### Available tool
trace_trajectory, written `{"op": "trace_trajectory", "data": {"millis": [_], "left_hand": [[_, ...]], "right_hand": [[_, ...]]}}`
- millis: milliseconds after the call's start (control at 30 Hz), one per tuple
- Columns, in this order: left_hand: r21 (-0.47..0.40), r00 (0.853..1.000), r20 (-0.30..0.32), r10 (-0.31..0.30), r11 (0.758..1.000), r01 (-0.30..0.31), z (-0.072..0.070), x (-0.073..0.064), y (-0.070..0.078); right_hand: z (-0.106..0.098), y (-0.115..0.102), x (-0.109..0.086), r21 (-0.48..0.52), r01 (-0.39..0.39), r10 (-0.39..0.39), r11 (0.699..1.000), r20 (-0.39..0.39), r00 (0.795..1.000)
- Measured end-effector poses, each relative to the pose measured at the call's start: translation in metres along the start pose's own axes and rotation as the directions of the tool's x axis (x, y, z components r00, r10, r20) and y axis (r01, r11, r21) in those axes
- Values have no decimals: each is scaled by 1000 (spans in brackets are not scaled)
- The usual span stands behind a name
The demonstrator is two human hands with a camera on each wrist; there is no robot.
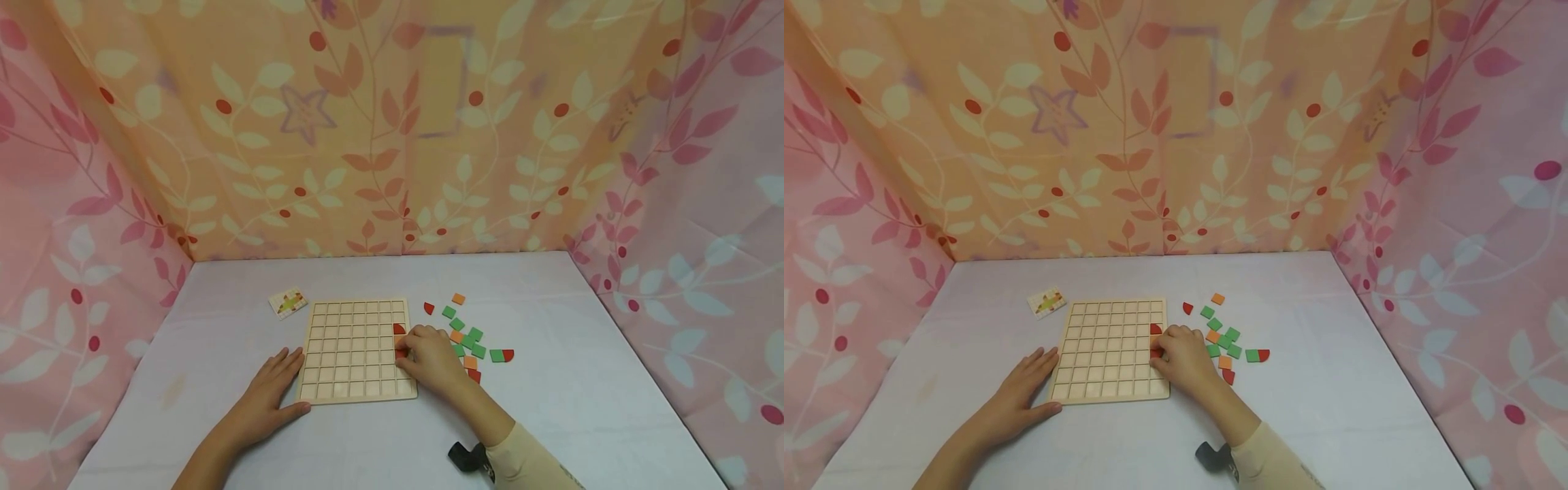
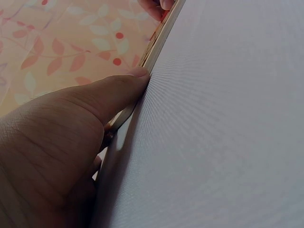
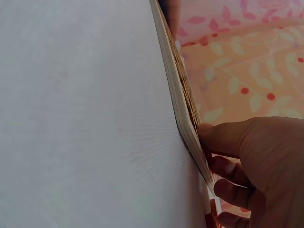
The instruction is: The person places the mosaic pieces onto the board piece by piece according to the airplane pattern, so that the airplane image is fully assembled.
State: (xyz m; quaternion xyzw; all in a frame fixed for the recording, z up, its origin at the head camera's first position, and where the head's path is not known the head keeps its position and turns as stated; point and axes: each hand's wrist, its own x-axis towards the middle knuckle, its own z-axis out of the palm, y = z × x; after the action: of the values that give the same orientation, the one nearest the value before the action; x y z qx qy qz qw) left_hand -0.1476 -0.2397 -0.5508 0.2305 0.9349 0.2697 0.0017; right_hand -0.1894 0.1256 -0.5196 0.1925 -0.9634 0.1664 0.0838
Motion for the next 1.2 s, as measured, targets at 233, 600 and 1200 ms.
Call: {"op": "trace_trajectory", "data": {"millis": [233, 600, 1200], "left_hand": [[0, 999, -26, 27, 1000, -27, -1, -1, 2], [8, 995, -68, 78, 997, -77, -1, -2, 4], [-7, 999, -23, 33, 999, -33, -2, 0, 3]], "right_hand": [[-1, -1, 0, 5, 7, -7, 1000, -1, 1000], [-3, 1, 1, 35, 25, -26, 999, 26, 999], [-2, 5, 0, 47, 44, -44, 998, 9, 999]]}}
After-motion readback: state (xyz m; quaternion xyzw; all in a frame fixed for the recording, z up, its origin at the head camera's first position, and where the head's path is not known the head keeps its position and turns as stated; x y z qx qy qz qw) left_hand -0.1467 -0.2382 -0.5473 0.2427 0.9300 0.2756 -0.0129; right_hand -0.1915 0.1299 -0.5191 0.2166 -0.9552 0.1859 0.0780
